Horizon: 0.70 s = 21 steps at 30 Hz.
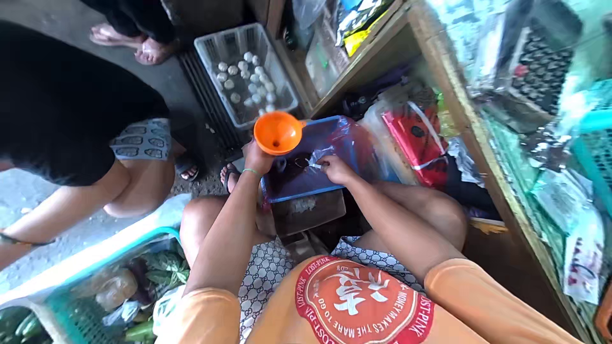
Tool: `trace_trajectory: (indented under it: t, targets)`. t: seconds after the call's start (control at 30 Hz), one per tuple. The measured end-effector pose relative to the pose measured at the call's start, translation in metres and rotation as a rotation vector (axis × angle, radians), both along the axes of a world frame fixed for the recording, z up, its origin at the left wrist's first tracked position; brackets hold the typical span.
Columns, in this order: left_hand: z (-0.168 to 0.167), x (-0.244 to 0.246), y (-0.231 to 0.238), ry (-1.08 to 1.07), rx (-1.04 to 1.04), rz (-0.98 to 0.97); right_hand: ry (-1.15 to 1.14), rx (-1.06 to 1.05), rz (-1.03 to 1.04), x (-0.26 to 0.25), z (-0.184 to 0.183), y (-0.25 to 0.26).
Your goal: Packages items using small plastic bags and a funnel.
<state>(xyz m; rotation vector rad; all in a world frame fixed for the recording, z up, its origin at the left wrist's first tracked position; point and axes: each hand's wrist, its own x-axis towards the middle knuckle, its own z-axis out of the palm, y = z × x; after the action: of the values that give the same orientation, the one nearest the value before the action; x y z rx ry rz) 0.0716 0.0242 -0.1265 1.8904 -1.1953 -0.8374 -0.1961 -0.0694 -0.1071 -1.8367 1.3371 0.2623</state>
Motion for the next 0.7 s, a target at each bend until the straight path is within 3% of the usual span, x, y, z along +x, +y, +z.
trace_trajectory:
  t: [0.17,0.27,0.4,0.57,0.7]
  targets:
    - [-0.006,-0.004,0.008,-0.047,0.093,-0.013,-0.047,-0.077,-0.035,-0.011,0.081,0.000]
    - [-0.010,-0.006,0.007,-0.085,0.177,-0.046,-0.086,-0.137,-0.048,-0.016,0.109,-0.003]
    - [-0.008,-0.024,0.008,-0.074,0.150,-0.156,-0.083,-0.253,0.003,-0.003,0.126,-0.001]
    - [0.009,-0.043,-0.001,-0.089,0.105,-0.219,-0.049,-0.728,0.267,0.025,0.105,0.022]
    - [0.008,-0.040,-0.004,-0.088,0.042,-0.208,-0.124,-0.851,0.177,0.021,0.105,0.011]
